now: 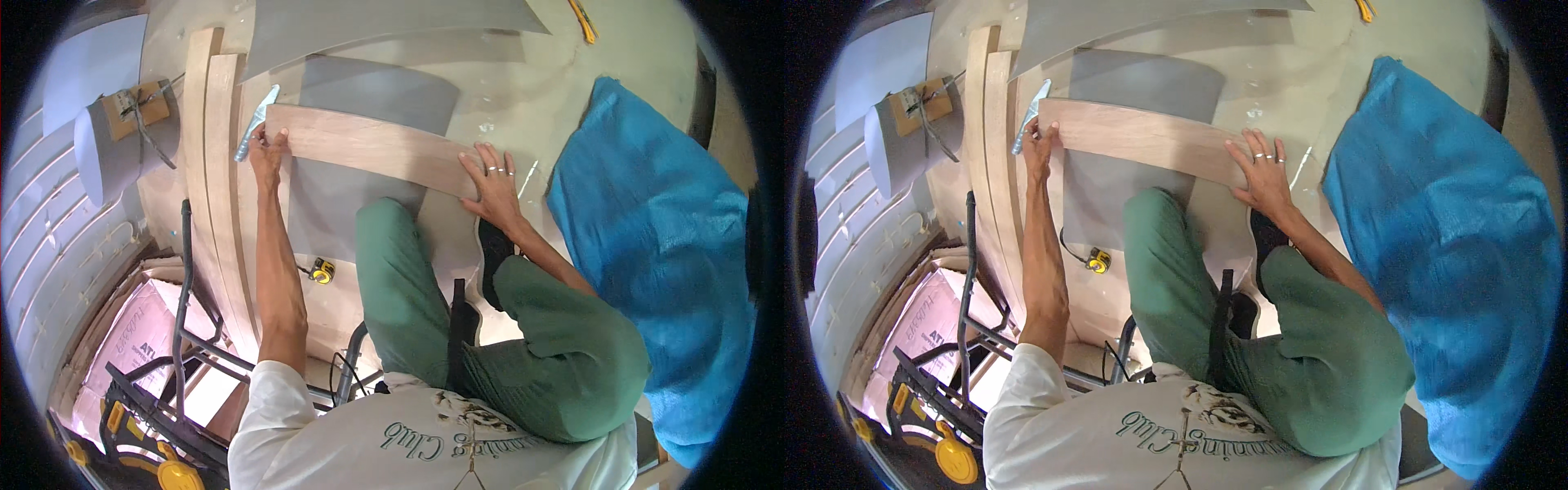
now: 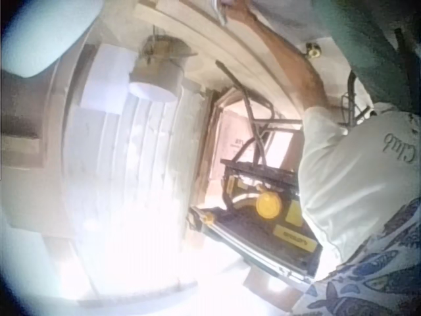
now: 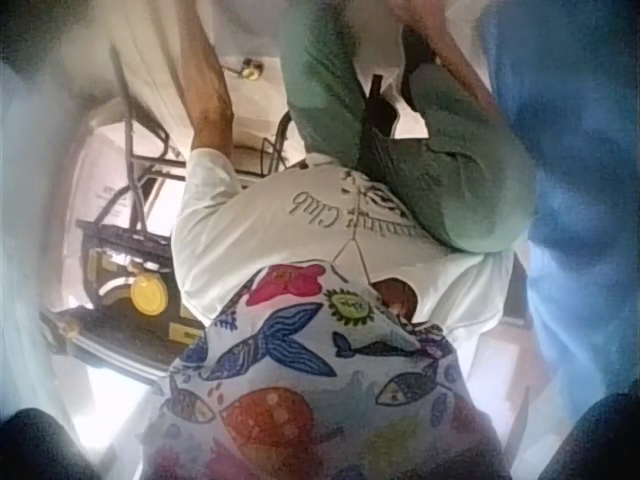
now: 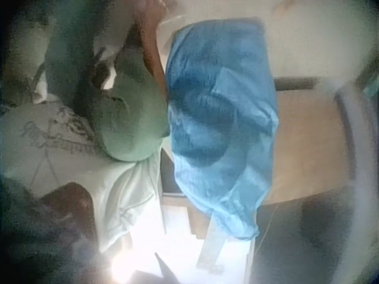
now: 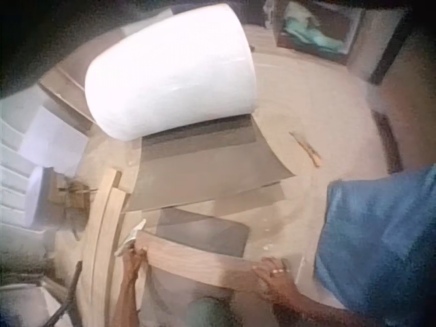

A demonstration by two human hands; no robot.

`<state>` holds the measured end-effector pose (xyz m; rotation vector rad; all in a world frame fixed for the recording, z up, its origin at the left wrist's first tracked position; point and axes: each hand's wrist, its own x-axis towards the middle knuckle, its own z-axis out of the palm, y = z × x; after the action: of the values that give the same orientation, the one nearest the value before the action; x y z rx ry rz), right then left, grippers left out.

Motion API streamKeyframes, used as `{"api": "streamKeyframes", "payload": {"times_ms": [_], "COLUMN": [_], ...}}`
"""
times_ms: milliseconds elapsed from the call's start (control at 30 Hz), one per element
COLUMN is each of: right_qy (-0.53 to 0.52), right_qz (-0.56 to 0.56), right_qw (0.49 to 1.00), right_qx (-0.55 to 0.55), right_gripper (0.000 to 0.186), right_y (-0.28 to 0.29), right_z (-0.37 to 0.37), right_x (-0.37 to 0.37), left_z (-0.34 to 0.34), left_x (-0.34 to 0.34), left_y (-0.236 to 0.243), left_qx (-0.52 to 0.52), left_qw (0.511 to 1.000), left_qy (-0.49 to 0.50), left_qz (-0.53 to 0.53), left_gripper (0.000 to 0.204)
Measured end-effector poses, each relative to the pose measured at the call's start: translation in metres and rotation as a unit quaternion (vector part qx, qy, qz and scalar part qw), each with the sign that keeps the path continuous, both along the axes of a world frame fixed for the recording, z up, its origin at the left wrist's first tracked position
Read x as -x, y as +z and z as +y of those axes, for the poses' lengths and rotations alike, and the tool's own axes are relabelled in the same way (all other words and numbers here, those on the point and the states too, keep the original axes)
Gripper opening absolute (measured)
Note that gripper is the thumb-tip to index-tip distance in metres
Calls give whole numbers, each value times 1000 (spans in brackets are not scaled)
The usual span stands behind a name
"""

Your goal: The person measures a gray panel using a tape measure and pencil, then cuts the panel using a utility knife and a wooden board as a straight edge before picking up the cut piece.

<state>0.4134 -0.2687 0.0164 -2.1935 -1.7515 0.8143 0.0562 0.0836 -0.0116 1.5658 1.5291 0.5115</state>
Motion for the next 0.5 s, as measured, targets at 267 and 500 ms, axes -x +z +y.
{"api": "streamKeyframes", "payload": {"times_ms": [267,500], "right_qy": [7,5], "right_qz": [-6,1], "right_qw": [1000,1000], "right_qx": [-2,-5], "right_gripper": [102,102], "right_y": [0,6], "right_z": [-2,3], "right_x": [-1,3], "left_z": [-1,2], "left_x": [1,-1], "left_y": [-1,-1], "left_qx": [4,45], "left_qw": [999,998], "left_qy": [-12,-3], "left_qz": [-47,-54], "left_gripper": [52,48]}}
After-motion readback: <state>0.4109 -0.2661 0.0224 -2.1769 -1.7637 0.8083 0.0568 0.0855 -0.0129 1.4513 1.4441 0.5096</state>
